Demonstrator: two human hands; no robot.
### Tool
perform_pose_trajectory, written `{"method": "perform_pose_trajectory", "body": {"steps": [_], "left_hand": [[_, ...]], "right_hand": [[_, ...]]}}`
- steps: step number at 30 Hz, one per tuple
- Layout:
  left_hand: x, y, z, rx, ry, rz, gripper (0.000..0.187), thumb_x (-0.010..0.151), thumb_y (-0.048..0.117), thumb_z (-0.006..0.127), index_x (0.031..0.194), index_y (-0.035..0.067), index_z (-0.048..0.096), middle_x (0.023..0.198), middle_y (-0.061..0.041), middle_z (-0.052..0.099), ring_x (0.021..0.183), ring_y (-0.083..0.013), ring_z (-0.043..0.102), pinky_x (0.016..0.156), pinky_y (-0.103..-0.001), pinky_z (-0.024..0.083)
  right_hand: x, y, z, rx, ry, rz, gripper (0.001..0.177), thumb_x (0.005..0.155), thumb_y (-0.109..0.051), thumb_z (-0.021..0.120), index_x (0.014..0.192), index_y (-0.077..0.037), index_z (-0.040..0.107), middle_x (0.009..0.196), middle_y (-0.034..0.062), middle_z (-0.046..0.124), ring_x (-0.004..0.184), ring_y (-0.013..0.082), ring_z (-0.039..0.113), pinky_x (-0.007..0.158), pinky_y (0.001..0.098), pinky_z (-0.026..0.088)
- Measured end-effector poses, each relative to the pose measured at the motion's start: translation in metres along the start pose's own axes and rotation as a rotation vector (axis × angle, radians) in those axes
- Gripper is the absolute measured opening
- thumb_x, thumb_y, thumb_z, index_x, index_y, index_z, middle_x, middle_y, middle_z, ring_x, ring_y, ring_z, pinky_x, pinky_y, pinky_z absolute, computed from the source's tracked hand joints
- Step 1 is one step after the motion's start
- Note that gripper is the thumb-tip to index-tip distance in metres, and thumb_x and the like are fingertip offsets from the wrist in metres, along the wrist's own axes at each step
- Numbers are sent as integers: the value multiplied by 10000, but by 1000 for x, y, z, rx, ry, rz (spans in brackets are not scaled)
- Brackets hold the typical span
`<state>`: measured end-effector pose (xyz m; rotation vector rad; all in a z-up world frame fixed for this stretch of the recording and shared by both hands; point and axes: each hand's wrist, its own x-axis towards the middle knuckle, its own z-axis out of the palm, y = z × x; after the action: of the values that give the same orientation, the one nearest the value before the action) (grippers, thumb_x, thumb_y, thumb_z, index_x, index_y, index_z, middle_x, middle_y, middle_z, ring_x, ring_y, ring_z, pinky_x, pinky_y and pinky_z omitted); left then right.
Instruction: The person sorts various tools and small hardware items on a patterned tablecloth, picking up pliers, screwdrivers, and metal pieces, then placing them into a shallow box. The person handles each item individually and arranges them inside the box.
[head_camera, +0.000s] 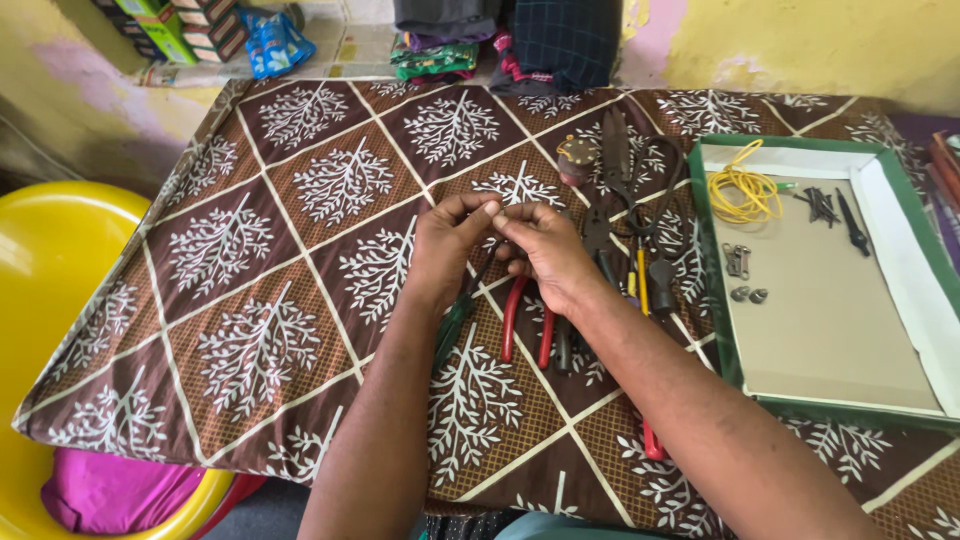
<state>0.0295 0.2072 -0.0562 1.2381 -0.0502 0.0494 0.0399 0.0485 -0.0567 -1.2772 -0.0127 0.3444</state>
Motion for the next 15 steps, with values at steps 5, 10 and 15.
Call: {"method": "perform_pose_trajectory", "body": {"steps": [5, 10, 15], "left_hand": [[-2, 4, 1, 61, -58, -7, 294, 958, 127, 691, 1223, -1, 704, 1053, -61, 742, 939, -113, 693, 859, -254, 580], [-7, 11, 6, 243, -83, 5, 282, 958, 138, 699, 1203, 2, 729, 1056, -65, 761, 952, -95, 693, 853, -235, 566], [-11, 17, 17, 256, -26, -22, 248, 960, 135, 715, 1155, -15, 743, 1007, -73, 771, 881, -102, 695, 802, -247, 574]], "right_hand": [[-3, -2, -9, -96, 38, -29, 106, 966, -177, 687, 1017, -83, 687, 865, -22, 696, 646, 43, 600, 499, 197, 438], [-4, -10, -16, -137, 58, -41, 106, 974, -151, 680, 1039, -75, 714, 831, -26, 677, 624, 36, 599, 493, 188, 438], [-11, -16, -17, -168, 40, -42, 130, 957, -121, 719, 1080, -77, 722, 810, -31, 657, 623, 27, 566, 498, 178, 421]]}}
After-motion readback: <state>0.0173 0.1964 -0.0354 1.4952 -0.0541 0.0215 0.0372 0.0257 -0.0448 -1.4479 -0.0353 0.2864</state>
